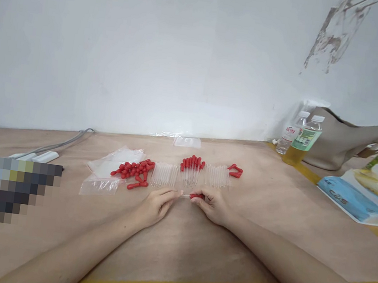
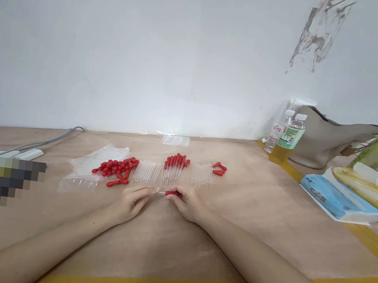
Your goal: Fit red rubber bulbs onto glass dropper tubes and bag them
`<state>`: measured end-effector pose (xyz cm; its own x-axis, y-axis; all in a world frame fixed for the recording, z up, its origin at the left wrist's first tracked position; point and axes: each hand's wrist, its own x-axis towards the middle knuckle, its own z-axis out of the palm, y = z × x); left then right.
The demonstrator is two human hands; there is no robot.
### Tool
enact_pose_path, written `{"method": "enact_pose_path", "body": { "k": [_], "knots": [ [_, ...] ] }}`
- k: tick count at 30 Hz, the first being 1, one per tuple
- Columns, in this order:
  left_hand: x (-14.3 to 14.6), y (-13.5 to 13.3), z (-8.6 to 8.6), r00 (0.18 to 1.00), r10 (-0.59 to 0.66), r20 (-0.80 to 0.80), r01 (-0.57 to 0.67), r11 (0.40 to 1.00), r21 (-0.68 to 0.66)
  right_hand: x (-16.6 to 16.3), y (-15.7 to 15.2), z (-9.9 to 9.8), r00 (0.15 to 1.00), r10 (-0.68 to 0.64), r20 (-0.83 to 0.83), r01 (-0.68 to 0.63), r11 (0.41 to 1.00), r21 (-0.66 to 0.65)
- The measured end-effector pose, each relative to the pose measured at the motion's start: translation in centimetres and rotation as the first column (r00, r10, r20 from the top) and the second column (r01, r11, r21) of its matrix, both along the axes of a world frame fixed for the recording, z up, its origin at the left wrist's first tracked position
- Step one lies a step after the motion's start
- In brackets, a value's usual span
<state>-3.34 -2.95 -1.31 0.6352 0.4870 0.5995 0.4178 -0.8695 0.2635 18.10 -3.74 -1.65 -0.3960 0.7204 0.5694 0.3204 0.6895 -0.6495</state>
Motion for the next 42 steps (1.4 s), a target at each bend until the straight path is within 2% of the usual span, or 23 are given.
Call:
{"method": "enact_pose_path", "body": {
  "k": [10, 19, 30, 33, 35, 39, 42],
  "knots": [
    [0.3, -0.1, -0.2, 0.998, -0.005, -0.070, 0.012, 0.994, 0.108, 0.2, -0.4, -0.1, 0.998, -0.024, 0.063, 0.017, 0.993, 0.114],
    [0.8, -0.3, -0.2, 0.996, 0.028, -0.086, -0.015, 0.990, 0.142, 0.0, -0.2, 0.0, 0.984, -0.032, 0.173, -0.002, 0.981, 0.192],
    [0.9, -0.4, -0.3, 0.995, 0.048, -0.088, -0.035, 0.990, 0.138, -0.3, -0.2, 0.4, 0.979, -0.024, 0.202, -0.013, 0.984, 0.180],
    [1.0, -0.3, -0.3, 0.995, 0.055, -0.086, -0.045, 0.992, 0.114, -0.3, 0.1, 0.6, 0.989, 0.021, 0.144, -0.035, 0.995, 0.098],
    [1.1, -0.3, -0.3, 0.996, 0.056, -0.071, -0.050, 0.995, 0.087, -0.4, 0.3, 0.6, 0.999, 0.035, 0.015, -0.034, 0.999, -0.030],
    [1.2, -0.8, 0.0, 0.997, 0.049, -0.054, -0.047, 0.998, 0.039, -0.5, 0.8, 1.1, 0.947, -0.045, -0.318, -0.058, 0.950, -0.306],
    [1.2, -1.2, 0.3, 0.995, 0.089, -0.037, -0.089, 0.996, -0.009, 0.7, 2.1, 2.4, 0.920, -0.139, -0.365, -0.007, 0.929, -0.371]
  ]
}}
